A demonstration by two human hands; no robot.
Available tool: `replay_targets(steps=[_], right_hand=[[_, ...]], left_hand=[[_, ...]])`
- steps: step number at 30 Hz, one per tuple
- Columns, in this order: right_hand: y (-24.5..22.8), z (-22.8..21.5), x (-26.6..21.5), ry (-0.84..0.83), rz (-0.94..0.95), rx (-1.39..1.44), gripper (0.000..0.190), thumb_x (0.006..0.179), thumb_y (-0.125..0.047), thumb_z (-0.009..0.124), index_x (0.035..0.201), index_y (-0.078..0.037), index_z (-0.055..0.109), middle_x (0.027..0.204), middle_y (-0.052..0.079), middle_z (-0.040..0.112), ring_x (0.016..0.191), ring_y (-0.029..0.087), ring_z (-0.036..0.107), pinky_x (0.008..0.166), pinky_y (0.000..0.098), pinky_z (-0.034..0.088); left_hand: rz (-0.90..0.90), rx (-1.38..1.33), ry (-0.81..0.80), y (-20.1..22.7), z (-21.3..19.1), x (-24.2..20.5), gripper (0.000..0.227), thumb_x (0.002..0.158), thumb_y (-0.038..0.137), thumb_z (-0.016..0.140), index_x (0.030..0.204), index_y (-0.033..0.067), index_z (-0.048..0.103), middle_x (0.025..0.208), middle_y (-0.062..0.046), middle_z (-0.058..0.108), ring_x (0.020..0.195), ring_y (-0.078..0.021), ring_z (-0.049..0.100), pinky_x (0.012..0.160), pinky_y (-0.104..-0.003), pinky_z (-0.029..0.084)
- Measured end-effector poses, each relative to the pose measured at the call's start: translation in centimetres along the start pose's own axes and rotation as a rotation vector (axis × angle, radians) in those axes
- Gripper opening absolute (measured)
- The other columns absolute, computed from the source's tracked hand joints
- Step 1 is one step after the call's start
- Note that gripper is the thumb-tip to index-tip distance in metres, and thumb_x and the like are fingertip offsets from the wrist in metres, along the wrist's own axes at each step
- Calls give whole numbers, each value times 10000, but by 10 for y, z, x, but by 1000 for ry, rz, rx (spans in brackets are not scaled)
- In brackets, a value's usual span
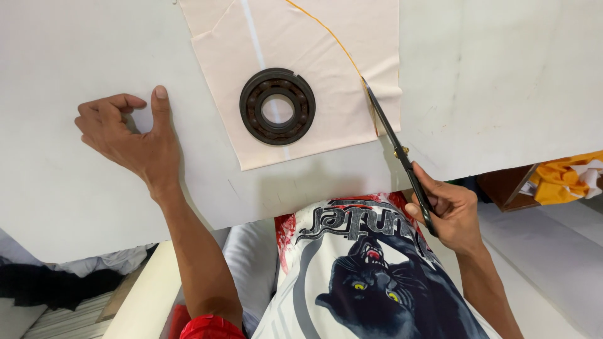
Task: The person uses scissors to cut a piece of light-colored fabric along a marked curved line on a white table. They use a circular metal object as a weight to hold the fabric in place while cutting. After cutting, the person folds the fabric and places it on the table.
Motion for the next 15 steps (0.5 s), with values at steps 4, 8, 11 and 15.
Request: replay_targets(steps=[4, 8, 11, 15], right_hand=[[-8, 2, 11, -7, -35, 108, 684, 849, -33, 748, 1484, 2, 497, 756, -42, 405, 661, 97, 365, 633, 247, 345], [-10, 2, 17, -29, -47, 92, 688, 854, -14, 743, 1493, 4, 487, 776, -55, 414, 686, 84, 382, 667, 242, 350], [-8, -4, 17, -32, -44, -77, 689, 865, -1, 750, 1505, -12, 493, 852, -84, 475, 740, 66, 389, 668, 211, 358], [-4, -10, 15, -39, -27, -168, 706, 859, -31, 778, 1510, 2, 507, 961, -95, 504, 763, 54, 376, 854, 150, 393]], left_hand=[[9, 15, 1, 1, 2, 0, 432, 998, 401, 836, 870, 83, 573, 951, -3, 497, 896, -217, 470, 943, -439, 364], [-4, 8, -3, -1, 3, 0, 412, 985, 359, 852, 866, 83, 570, 952, 1, 507, 918, -217, 485, 962, -448, 355], [5, 25, 3, 1, 2, 0, 441, 1000, 415, 829, 850, 93, 567, 936, 15, 502, 878, -206, 448, 918, -420, 355], [14, 39, 10, 2, 2, 1, 444, 1000, 417, 823, 848, 90, 565, 927, 9, 486, 858, -208, 444, 901, -413, 367]])
Point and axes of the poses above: each hand's wrist, its own x-axis towards the middle knuckle, its own z-axis out of the palm, y = z × x, the point moved 10 cm from there along x, towards the middle knuckle
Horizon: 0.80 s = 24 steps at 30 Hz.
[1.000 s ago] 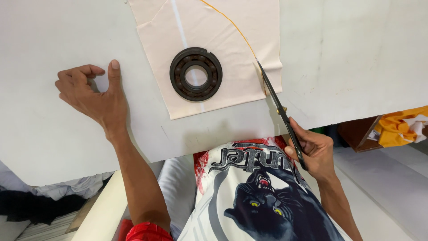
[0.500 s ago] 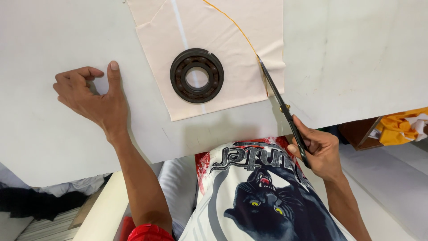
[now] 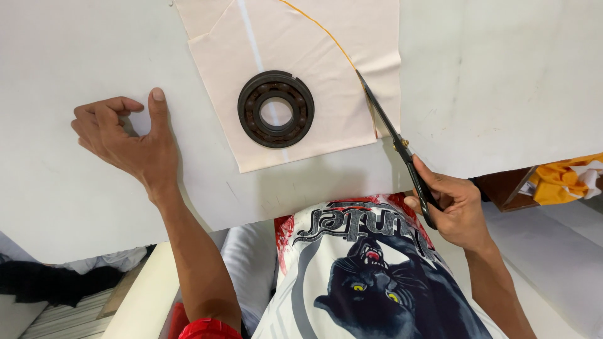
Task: The person uses scissors to cut a piece of light-colored fabric along a marked curved line on a white table. They use a circular metal object as a weight to hold the fabric in place while cutting. After cutting, the person folds the fabric and places it on the table.
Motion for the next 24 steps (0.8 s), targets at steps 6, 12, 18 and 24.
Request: replay_targets(steps=[6, 12, 18, 24], right_hand=[[-9, 2, 12, -4, 18, 237, 714, 815, 14, 758, 1481, 18, 502, 803, -53, 423, 679, 91, 397, 615, 257, 332], [-5, -4, 22, -21, 1, 125, 714, 816, 2, 770, 1474, 74, 499, 1350, 130, 632, 903, 41, 490, 798, 159, 431], [-9, -6, 23, -63, 9, -16, 715, 825, -7, 784, 1489, -7, 520, 865, -90, 419, 676, 77, 278, 584, 234, 237], [-11, -5, 34, -34, 25, 174, 737, 765, 6, 778, 1443, 84, 501, 1429, 228, 583, 1209, 152, 567, 1031, 240, 478]], left_hand=[[-1, 0, -6, 1, 0, 0, 450, 1011, 421, 812, 855, 83, 559, 927, 6, 482, 869, -216, 443, 921, -424, 365], [-17, -20, -8, 1, 0, 2, 418, 989, 357, 848, 855, 80, 564, 943, -3, 486, 863, -212, 447, 954, -429, 372], [-21, -13, -12, 2, 1, 2, 413, 984, 347, 851, 857, 78, 565, 946, -7, 480, 875, -216, 455, 964, -437, 362], [-40, -32, -22, 3, 1, 2, 387, 981, 297, 854, 861, 77, 559, 961, -6, 479, 873, -210, 444, 985, -435, 355]])
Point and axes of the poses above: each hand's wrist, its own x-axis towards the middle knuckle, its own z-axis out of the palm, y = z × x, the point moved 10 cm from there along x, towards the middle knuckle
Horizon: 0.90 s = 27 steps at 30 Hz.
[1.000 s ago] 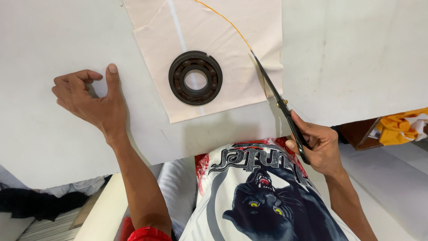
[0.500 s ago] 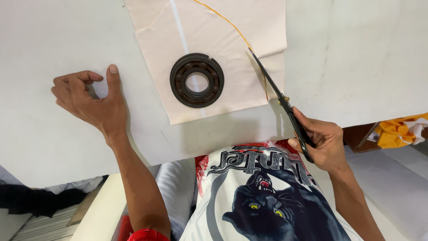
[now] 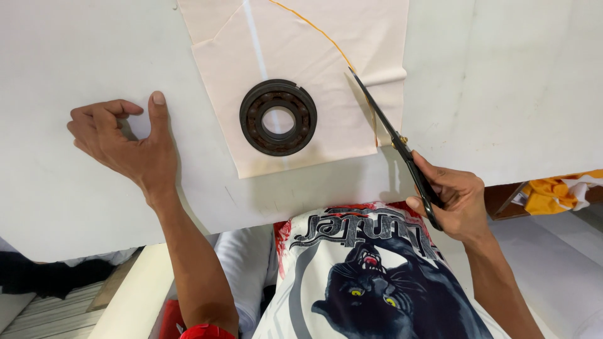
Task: The person uses scissors to cut a piece of light-colored fabric along a marked curved line on a white table. They use a circular metal object as a weight to hold the fabric in place while cutting. After cutting, the person folds the fabric and places it on the table.
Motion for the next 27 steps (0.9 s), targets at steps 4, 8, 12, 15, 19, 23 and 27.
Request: replay_targets(steps=[4, 8, 12, 15, 19, 23, 27], right_hand=[[-9, 4, 10, -21, -2, 8, 705, 789, 26, 757, 1443, 69, 496, 1444, 242, 564, 1244, 179, 574, 1077, 258, 483], [3, -3, 6, -50, 1, -127, 715, 841, -8, 782, 1504, 11, 514, 1251, -38, 575, 877, 36, 422, 756, 153, 367], [-3, -2, 7, -72, -26, -192, 718, 837, -18, 789, 1501, -10, 517, 1025, -99, 505, 710, 79, 296, 597, 236, 252], [1, -6, 10, -35, 5, -88, 709, 822, 4, 784, 1481, 47, 526, 1256, 17, 638, 950, 27, 493, 898, 153, 405], [-9, -2, 21, -45, -28, -29, 714, 806, -17, 782, 1467, 45, 522, 913, -54, 475, 755, 91, 384, 696, 245, 330], [-12, -1, 26, -67, -12, -61, 696, 824, 23, 760, 1477, 22, 518, 879, -57, 428, 723, 95, 340, 643, 276, 274], [-5, -5, 25, -92, -8, -152, 718, 828, 44, 773, 1498, -4, 518, 1033, -73, 475, 808, 70, 365, 676, 197, 332]], left_hand=[[-2, 6, 0, 0, 0, 1, 374, 974, 273, 858, 863, 73, 562, 964, -8, 470, 870, -215, 444, 958, -425, 358], [-11, 10, -4, -2, 1, 0, 377, 977, 291, 856, 869, 77, 564, 968, -9, 469, 888, -217, 449, 975, -432, 348], [-24, 8, -2, -1, 1, 1, 378, 978, 279, 857, 866, 75, 560, 978, -11, 468, 845, -209, 448, 985, -440, 339], [-12, 1, 2, 0, 0, 1, 401, 999, 333, 836, 870, 63, 570, 973, -25, 464, 861, -221, 451, 982, -439, 342], [12, 13, -3, -2, 1, 0, 437, 1014, 373, 841, 864, 59, 577, 966, -28, 480, 864, -218, 425, 924, -405, 345], [33, 31, 1, -3, 1, 0, 445, 1023, 386, 838, 863, 59, 581, 961, -32, 490, 860, -224, 424, 895, -400, 341], [41, 39, 6, -4, 1, 0, 459, 1032, 411, 824, 870, 56, 582, 964, -35, 497, 872, -230, 439, 893, -410, 347]])
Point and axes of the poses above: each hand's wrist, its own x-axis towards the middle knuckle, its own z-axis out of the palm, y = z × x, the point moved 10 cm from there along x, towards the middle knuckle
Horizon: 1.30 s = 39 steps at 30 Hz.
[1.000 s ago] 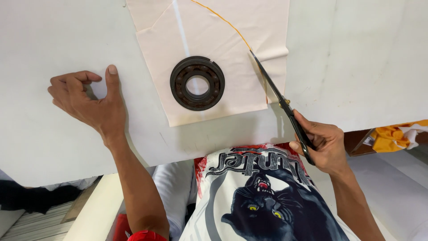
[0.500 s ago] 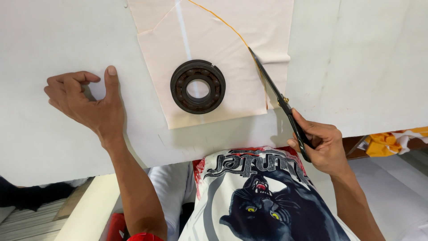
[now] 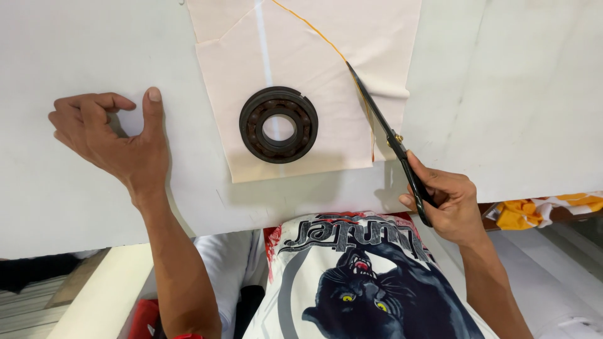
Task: The person uses scissors to cut a piece of light-colored fabric along a marked curved line on a white table. They use a circular metal object as a weight to hold the fabric in place while cutting. After cutting, the person folds the fabric and places it on the table.
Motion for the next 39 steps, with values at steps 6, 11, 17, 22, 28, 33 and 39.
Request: replay_targets(steps=[6, 11, 17, 22, 28, 33, 39], right_hand=[[-14, -3, 10, -5, -33, 79, 708, 808, -18, 778, 1463, 38, 517, 789, -19, 417, 693, 109, 364, 640, 281, 301], [-20, -4, 22, -3, -24, 80, 682, 816, 19, 759, 1458, 22, 530, 812, -16, 388, 711, 119, 355, 709, 292, 301], [-22, -7, 24, -45, -2, -130, 713, 830, 71, 754, 1496, -45, 525, 778, -1, 417, 721, 121, 342, 724, 190, 424], [-21, -10, 27, -29, 4, 35, 697, 807, 62, 741, 1466, 7, 522, 787, -8, 336, 696, 142, 316, 683, 304, 258], [-25, -15, 41, -62, -17, 51, 704, 790, 24, 768, 1452, 40, 530, 821, -17, 386, 704, 129, 357, 666, 281, 300], [-30, -20, 44, -105, -5, -71, 693, 821, 66, 749, 1473, 26, 519, 897, -56, 381, 741, 103, 329, 781, 283, 218], [-36, -27, 51, -118, -31, -125, 678, 823, 73, 750, 1464, 30, 536, 875, -42, 435, 724, 79, 405, 687, 275, 262]], left_hand=[[8, -7, -3, -3, 0, -2, 480, 1048, 397, 846, 866, 48, 571, 974, -45, 497, 843, -237, 454, 900, -434, 331], [75, 18, -15, -3, 0, -3, 491, 1075, 369, 843, 862, 37, 551, 955, -71, 507, 927, -268, 471, 871, -448, 332], [77, 63, -48, -6, 3, -3, 503, 1086, 375, 854, 871, 30, 558, 967, -85, 504, 953, -271, 469, 868, -454, 333], [94, 80, -32, -4, 5, -4, 518, 1110, 410, 796, 877, 22, 544, 966, -88, 501, 952, -284, 456, 852, -453, 327], [92, 95, -42, -6, 4, -4, 514, 1103, 397, 815, 875, 21, 548, 976, -90, 493, 955, -286, 457, 845, -450, 317], [71, 85, -47, -6, 4, -4, 508, 1089, 380, 839, 874, 24, 549, 980, -87, 485, 954, -293, 459, 850, -455, 319], [59, 83, -48, -8, 5, -4, 506, 1094, 391, 817, 874, 29, 540, 985, -87, 479, 947, -294, 444, 845, -457, 319]])
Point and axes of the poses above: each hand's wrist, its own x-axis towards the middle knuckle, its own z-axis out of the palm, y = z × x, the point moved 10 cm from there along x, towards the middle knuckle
